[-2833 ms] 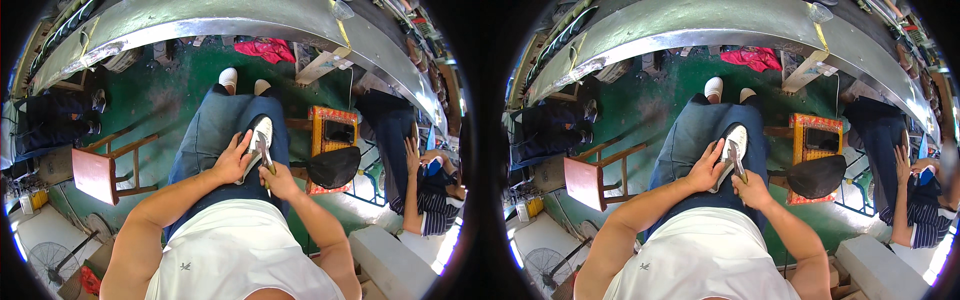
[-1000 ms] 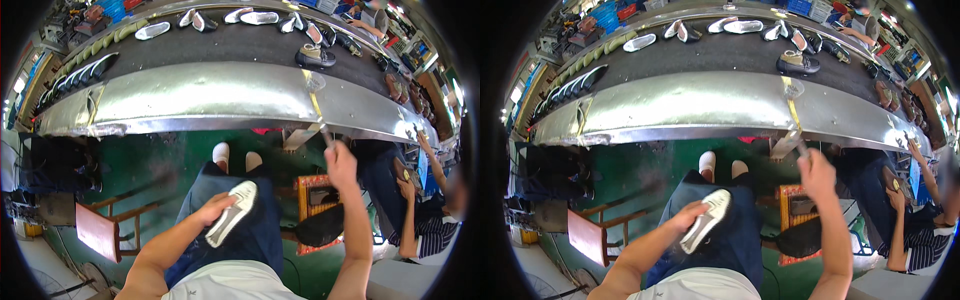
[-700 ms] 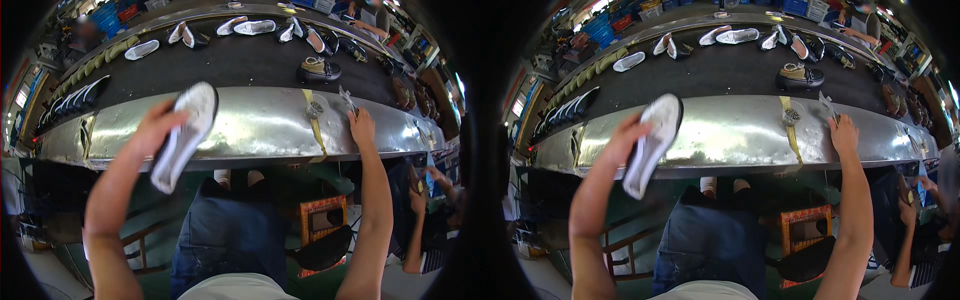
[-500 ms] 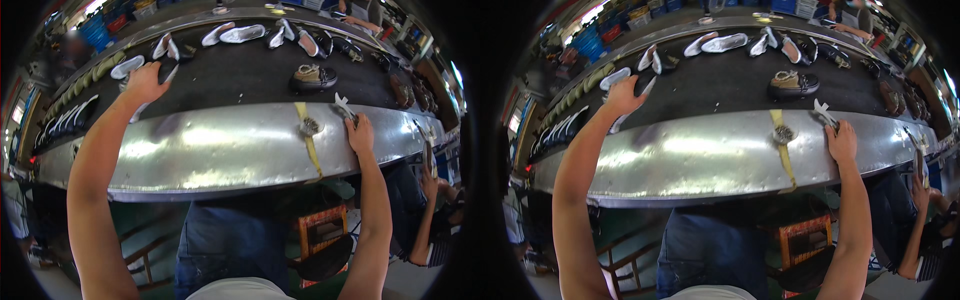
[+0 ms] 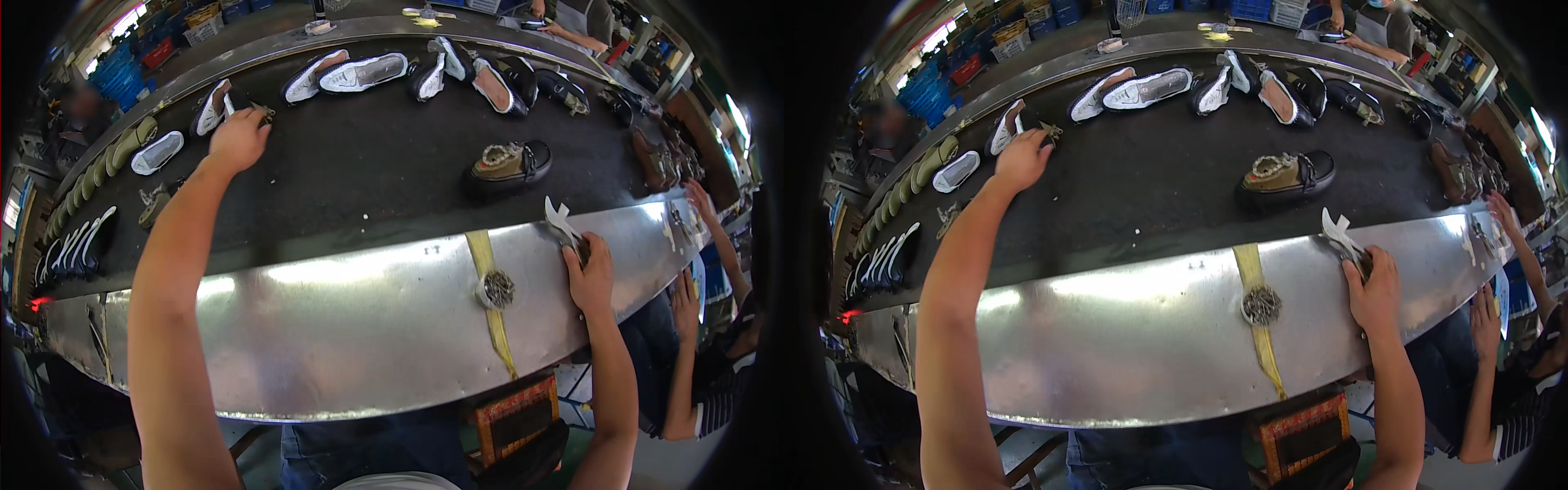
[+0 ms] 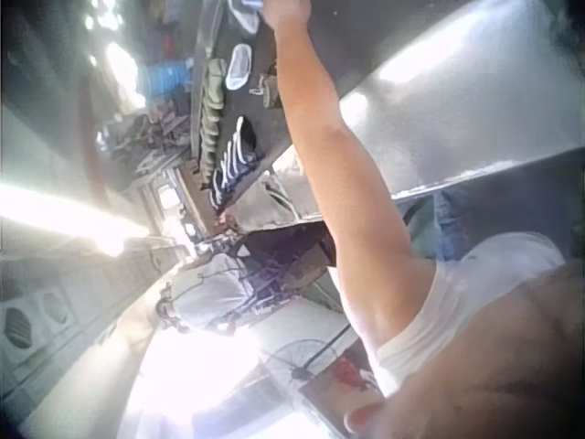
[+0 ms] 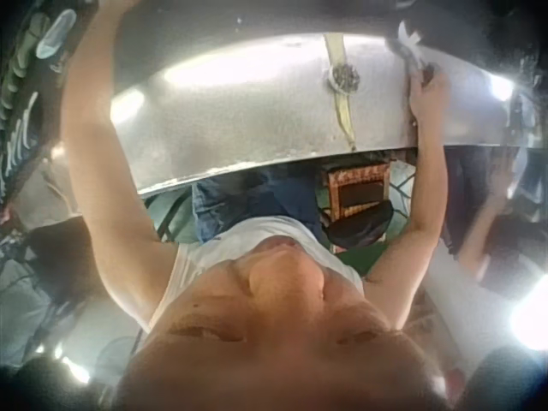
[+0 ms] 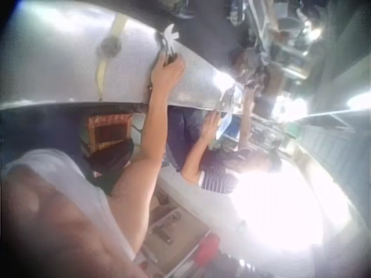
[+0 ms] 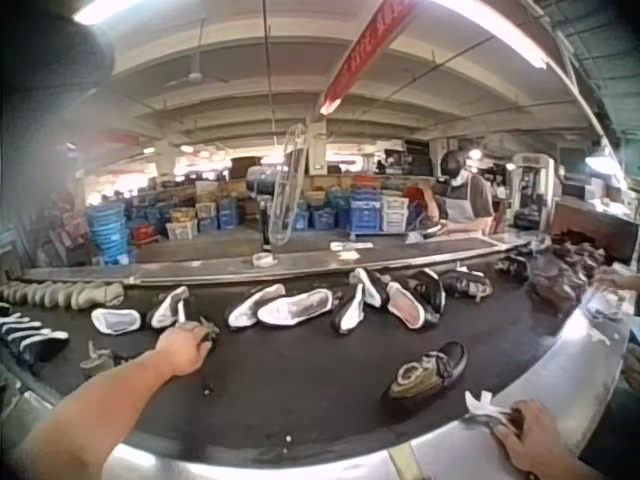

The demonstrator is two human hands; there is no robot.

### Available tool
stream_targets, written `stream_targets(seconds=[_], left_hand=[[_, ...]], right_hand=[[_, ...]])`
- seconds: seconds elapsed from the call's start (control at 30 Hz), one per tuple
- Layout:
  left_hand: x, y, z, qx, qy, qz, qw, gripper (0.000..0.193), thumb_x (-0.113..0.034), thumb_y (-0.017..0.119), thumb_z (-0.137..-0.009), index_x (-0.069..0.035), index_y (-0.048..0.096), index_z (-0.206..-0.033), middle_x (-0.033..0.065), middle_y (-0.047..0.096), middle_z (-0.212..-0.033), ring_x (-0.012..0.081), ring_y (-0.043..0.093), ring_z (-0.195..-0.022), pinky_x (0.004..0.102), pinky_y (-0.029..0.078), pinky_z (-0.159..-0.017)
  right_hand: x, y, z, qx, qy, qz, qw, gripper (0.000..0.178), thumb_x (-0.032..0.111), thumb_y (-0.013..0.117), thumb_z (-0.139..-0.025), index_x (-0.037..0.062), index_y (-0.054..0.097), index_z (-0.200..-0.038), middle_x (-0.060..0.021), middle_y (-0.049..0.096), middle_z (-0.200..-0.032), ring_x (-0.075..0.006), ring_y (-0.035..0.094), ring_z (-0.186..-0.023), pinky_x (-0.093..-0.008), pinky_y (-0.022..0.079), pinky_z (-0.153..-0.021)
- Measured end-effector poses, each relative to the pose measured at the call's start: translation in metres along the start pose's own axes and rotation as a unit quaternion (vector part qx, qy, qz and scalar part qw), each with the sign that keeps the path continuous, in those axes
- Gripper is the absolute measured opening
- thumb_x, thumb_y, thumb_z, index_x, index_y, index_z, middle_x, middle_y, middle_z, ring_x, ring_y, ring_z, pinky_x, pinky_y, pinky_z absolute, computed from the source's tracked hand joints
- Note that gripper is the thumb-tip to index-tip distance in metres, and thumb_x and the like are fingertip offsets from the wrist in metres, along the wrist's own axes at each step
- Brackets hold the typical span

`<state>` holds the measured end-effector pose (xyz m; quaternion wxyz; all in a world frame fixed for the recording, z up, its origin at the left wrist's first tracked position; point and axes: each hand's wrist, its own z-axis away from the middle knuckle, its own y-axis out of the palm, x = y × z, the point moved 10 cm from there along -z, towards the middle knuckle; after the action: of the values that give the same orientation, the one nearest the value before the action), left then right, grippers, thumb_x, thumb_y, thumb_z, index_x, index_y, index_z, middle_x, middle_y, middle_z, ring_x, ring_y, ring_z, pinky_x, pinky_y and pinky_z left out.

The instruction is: Manually pulling plastic lasts out of shoes and trimming excess material with a small tool.

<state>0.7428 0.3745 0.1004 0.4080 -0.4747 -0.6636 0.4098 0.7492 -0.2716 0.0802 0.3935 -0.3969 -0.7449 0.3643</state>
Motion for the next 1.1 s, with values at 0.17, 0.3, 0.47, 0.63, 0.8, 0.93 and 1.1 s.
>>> stream_targets(seconds=[0.17,0.3,0.47,0.63,0.8,0.93,1.1], left_hand=[[-0.028,0.059,-0.083,-0.039,-0.109,0.138,0.984,0.074,-0.064,0.063,-0.090,-0.028,0.047,-0.153,0.0265,0.016,-0.166,0.0478,0.017,-0.152,0.0506,0.023,-0.123],[-0.008,0.104,-0.129,-0.013,-0.232,0.247,0.941,0.093,-0.085,0.060,-0.076,-0.034,0.046,-0.153,0.0208,0.003,-0.169,0.0430,0.003,-0.155,0.0620,0.018,-0.120],[-0.022,0.112,-0.160,0.080,-0.247,0.278,0.925,0.092,-0.091,0.052,-0.075,-0.029,0.061,-0.142,0.0215,0.029,-0.160,0.0422,0.031,-0.146,0.0554,0.029,-0.116],[-0.091,0.099,-0.164,0.124,-0.202,0.178,0.955,0.105,-0.091,0.050,-0.076,-0.007,0.063,-0.137,0.0237,0.044,-0.151,0.0368,0.042,-0.141,0.0462,0.039,-0.112],[-0.095,0.081,-0.144,0.118,-0.155,0.200,0.960,0.096,-0.077,0.054,-0.087,0.009,0.062,-0.130,0.0318,0.055,-0.139,0.0396,0.043,-0.140,0.0435,0.042,-0.111],[-0.093,0.044,-0.063,0.156,-0.137,0.260,0.943,0.079,-0.066,0.065,-0.087,0.006,0.069,-0.120,0.0306,0.063,-0.128,0.0445,0.053,-0.128,0.0438,0.046,-0.105],[-0.056,-0.062,0.120,0.177,-0.097,0.269,0.942,0.063,-0.057,0.072,-0.086,0.003,0.073,-0.107,0.0341,0.051,-0.134,0.0440,0.057,-0.116,0.0444,0.048,-0.096]], right_hand=[[-0.002,0.003,0.001,-0.001,0.014,0.001,1.000,0.041,0.027,0.071,-0.090,-0.0016,0.060,-0.117,-0.0213,0.063,-0.107,-0.0396,0.061,-0.102,-0.0451,0.048,-0.090],[-0.001,0.010,-0.003,0.020,0.028,-0.007,0.999,0.041,0.025,0.073,-0.087,-0.0009,0.059,-0.117,-0.0211,0.063,-0.107,-0.0394,0.062,-0.099,-0.0448,0.049,-0.088],[0.003,0.006,-0.004,0.003,0.018,-0.002,1.000,0.041,0.021,0.074,-0.085,-0.0004,0.059,-0.115,-0.0199,0.063,-0.104,-0.0385,0.062,-0.096,-0.0447,0.049,-0.086],[0.000,0.008,0.001,0.015,0.020,0.005,1.000,0.041,0.022,0.075,-0.084,-0.0004,0.059,-0.115,-0.0196,0.063,-0.103,-0.0382,0.062,-0.095,-0.0446,0.049,-0.085],[0.005,0.010,-0.006,0.002,0.026,-0.012,1.000,0.041,0.025,0.075,-0.085,0.0000,0.060,-0.114,-0.0192,0.064,-0.102,-0.0375,0.062,-0.096,-0.0447,0.049,-0.085],[0.005,0.010,-0.003,-0.007,0.028,-0.020,0.999,0.043,0.027,0.076,-0.086,-0.0001,0.061,-0.116,-0.0194,0.065,-0.105,-0.0386,0.063,-0.099,-0.0460,0.049,-0.087],[0.022,0.010,-0.001,-0.023,-0.006,-0.035,0.999,0.044,0.028,0.075,-0.087,0.0001,0.061,-0.118,-0.0205,0.065,-0.111,-0.0401,0.062,-0.103,-0.0475,0.049,-0.090]])
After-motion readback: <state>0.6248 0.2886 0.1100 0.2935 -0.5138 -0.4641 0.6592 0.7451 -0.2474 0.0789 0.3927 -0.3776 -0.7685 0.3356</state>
